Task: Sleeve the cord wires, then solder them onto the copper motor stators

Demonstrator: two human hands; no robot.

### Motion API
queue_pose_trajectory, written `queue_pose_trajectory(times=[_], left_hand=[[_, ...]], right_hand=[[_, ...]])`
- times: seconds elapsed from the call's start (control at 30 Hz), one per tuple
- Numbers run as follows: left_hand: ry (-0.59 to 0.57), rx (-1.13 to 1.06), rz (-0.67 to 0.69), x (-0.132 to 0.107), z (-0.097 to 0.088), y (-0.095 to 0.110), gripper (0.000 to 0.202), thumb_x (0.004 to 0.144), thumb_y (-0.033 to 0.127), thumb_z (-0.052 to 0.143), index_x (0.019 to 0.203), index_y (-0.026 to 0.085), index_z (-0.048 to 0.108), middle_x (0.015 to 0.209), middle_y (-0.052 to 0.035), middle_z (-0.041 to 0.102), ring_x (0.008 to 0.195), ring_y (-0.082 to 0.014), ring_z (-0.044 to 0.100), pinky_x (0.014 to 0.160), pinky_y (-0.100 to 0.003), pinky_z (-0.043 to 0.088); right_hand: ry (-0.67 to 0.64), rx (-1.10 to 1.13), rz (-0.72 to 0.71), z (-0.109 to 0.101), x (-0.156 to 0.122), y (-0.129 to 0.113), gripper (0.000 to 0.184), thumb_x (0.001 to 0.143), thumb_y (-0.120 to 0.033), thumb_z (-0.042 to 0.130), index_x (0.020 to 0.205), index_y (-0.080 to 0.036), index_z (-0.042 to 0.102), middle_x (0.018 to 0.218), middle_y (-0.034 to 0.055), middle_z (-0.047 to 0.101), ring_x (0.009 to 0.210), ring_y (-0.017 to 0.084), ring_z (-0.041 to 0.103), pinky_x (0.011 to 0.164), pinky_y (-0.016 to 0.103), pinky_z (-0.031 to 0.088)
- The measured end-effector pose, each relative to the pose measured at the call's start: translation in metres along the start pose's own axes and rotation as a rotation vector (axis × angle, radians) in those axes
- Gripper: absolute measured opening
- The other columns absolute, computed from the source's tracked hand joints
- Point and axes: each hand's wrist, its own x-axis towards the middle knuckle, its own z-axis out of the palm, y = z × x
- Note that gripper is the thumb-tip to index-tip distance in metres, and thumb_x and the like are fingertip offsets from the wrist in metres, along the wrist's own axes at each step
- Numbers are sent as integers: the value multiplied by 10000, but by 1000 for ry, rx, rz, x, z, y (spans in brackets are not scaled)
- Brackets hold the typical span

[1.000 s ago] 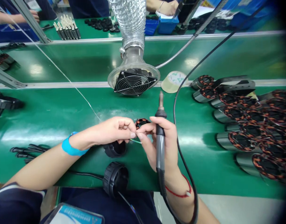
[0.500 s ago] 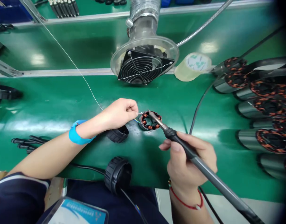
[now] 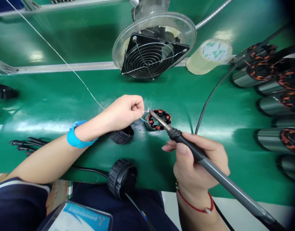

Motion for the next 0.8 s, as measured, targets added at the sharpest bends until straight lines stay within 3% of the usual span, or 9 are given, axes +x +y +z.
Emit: queue_pose_trajectory(times=[0.63,0.8], left_hand=[[53,-17,7,0,1,3,143,767,126,541,630,152,506,559,39,430,529,-65,352,522,-237,277],[30,-9,14,0,1,2,126,767,127,539,646,152,515,570,38,449,538,-68,370,520,-235,282]], right_hand=[[-8,16,-23,3,-1,0,243,782,-154,713,1016,-185,655,801,16,718,542,155,699,444,245,583],[40,28,-24,4,-1,-2,220,789,-172,705,1002,-182,656,821,25,702,551,163,702,433,257,587]])
